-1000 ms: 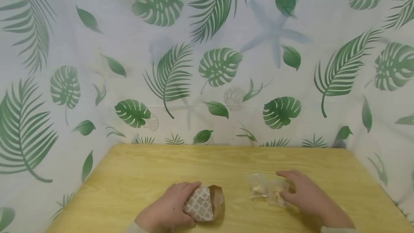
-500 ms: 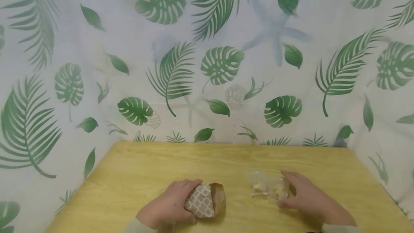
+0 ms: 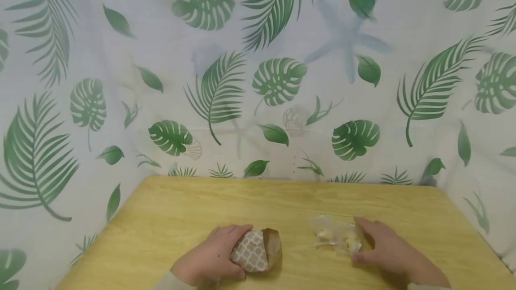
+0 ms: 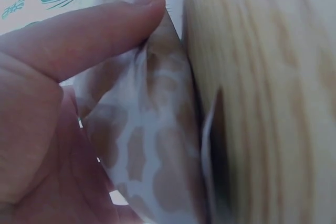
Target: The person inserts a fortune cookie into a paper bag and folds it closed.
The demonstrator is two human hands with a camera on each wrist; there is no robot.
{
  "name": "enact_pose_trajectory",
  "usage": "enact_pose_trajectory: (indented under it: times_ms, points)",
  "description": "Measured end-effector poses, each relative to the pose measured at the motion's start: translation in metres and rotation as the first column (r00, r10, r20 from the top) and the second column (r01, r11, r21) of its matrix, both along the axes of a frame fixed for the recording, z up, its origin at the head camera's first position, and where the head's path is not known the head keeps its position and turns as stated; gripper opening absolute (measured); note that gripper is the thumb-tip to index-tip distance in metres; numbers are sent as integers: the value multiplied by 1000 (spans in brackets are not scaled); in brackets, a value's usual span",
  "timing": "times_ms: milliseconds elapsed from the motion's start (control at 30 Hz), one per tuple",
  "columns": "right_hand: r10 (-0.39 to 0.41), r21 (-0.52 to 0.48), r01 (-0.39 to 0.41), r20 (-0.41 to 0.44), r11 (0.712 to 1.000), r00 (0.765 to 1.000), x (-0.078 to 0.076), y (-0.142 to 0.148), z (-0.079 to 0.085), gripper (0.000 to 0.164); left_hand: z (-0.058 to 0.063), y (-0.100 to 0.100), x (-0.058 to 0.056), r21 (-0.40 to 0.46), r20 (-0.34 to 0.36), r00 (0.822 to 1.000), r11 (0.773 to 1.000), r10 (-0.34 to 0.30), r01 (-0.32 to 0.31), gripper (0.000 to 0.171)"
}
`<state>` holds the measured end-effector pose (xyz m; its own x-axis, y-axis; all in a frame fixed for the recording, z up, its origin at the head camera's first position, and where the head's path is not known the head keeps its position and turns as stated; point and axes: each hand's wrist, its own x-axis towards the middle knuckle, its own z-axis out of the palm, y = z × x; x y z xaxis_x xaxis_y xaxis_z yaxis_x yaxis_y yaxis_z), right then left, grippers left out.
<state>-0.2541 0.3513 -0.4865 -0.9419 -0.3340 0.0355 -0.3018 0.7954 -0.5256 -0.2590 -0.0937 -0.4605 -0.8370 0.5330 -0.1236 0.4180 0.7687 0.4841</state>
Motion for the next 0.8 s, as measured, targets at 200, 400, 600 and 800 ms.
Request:
enact_pose_trajectory:
  times_ms: [200,400,600,800]
  points:
    - [-13,28,12,53,1000,999,1,-1,3,101,2,-1,4,-3,-26,1000,1000,4,-4,106]
    - [-26,38,23,70,999,997,1,-1,5,99,3,-1,6,-10,-47,999,1000,-7,6,106]
    - [-23,35,22,19,999,1000,1,-1,4,97,3,0,5,-10,-34,999,1000,-16,16,107]
    - [-8,57,10,-37,998,999,2,2,2,93,2,0,4,-9,-20,1000,1000,-24,24,106]
